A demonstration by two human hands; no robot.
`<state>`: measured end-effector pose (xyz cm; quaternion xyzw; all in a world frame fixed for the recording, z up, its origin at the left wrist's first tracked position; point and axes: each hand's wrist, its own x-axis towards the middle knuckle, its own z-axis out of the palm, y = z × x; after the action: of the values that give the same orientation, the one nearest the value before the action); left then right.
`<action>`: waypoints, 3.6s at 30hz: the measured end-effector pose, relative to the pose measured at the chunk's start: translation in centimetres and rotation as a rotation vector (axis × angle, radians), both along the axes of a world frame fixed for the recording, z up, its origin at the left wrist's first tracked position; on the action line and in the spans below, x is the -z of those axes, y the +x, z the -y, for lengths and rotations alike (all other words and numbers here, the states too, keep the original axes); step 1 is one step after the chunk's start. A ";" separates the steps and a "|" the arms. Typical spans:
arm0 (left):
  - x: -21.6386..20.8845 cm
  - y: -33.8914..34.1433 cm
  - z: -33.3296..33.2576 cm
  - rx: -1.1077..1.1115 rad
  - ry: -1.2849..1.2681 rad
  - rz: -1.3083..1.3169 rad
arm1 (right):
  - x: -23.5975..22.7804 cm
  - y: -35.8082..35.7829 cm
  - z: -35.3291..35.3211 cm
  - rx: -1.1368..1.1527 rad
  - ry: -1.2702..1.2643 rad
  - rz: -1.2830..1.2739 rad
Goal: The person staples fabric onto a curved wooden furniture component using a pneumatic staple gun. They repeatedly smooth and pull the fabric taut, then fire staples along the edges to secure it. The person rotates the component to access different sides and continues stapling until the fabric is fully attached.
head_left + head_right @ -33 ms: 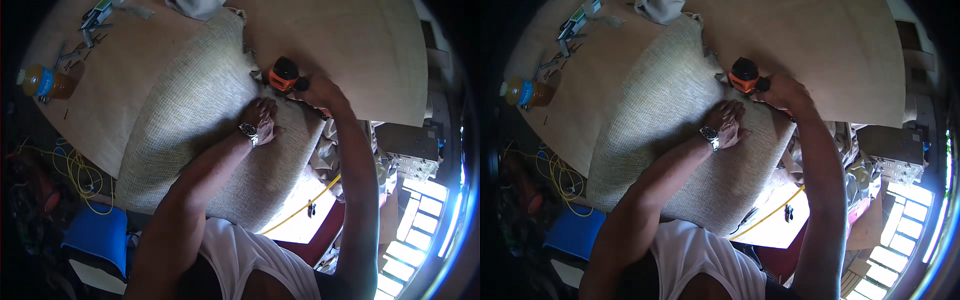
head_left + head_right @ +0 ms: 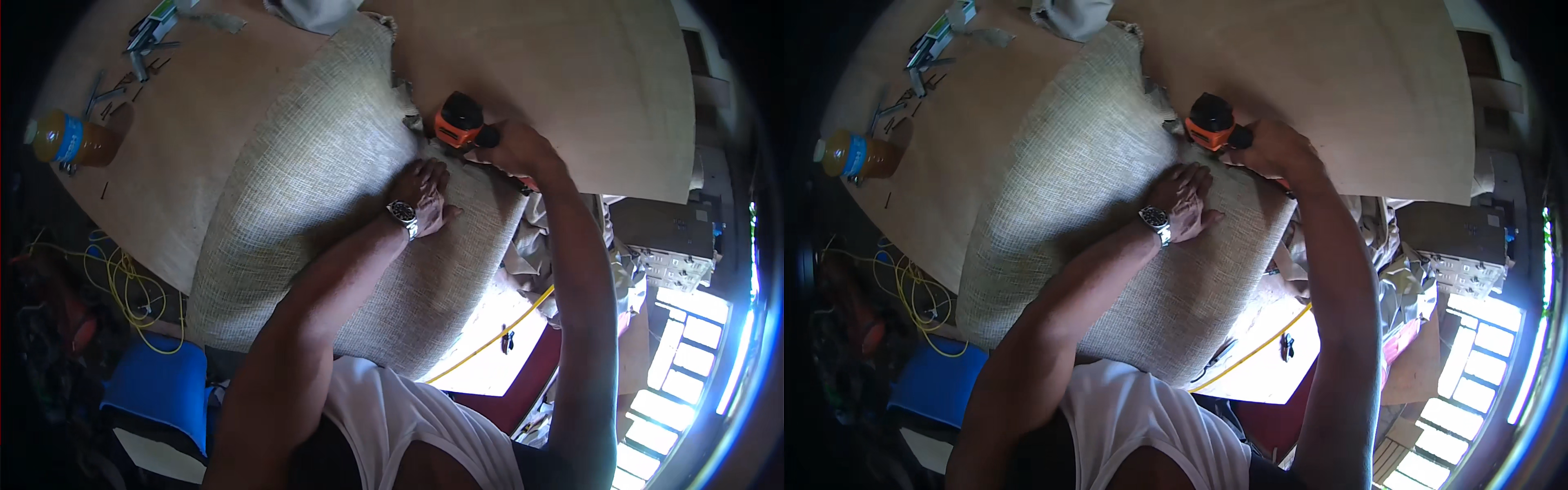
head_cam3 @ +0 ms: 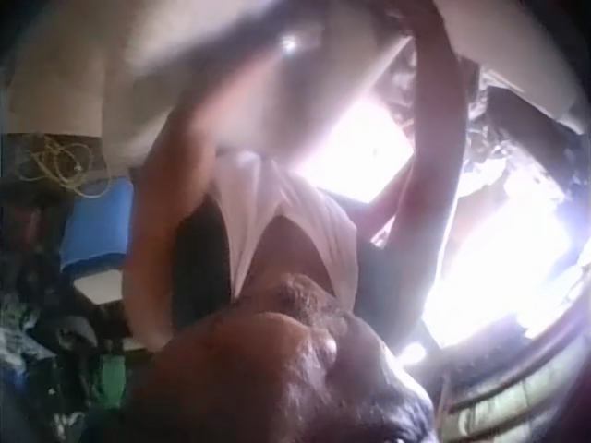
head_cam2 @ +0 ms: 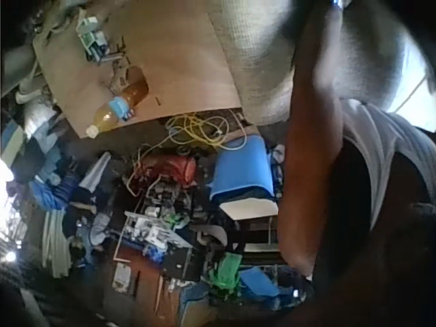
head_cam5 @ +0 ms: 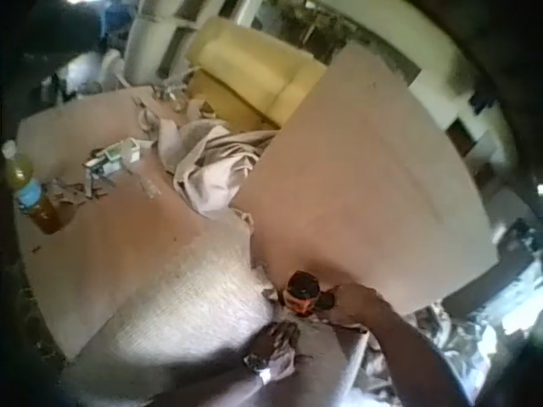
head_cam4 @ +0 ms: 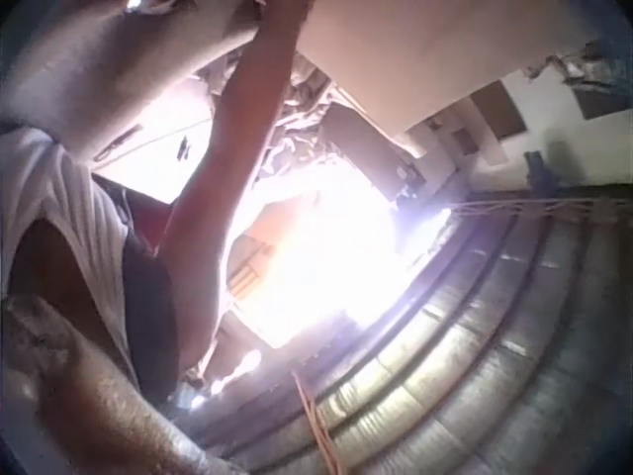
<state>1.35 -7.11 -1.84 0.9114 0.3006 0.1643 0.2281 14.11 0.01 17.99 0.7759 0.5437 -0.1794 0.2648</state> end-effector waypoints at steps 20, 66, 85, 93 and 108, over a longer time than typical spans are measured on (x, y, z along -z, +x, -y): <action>0.2 -1.9 -0.7 -0.169 0.086 0.006 | 4.4 -1.0 0.3 -0.047 -0.022 0.081; -2.0 -1.4 -1.5 -0.010 -0.020 -0.300 | 4.6 -0.9 -1.8 0.030 0.042 -0.234; -0.5 -1.3 -1.6 -0.161 0.058 -0.044 | -1.2 -3.4 0.3 0.033 0.232 -0.152; -0.5 -1.5 -0.6 -0.150 0.078 -0.044 | 4.6 -2.8 0.2 -0.034 0.170 -0.023; -1.2 -1.8 -1.6 -0.167 0.068 -0.071 | 3.7 -1.7 -0.3 -0.016 0.200 -0.165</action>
<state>-0.43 -5.50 -0.63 0.8957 0.3775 0.1604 0.1716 12.39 0.35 14.28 0.7768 0.5848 -0.1854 0.1421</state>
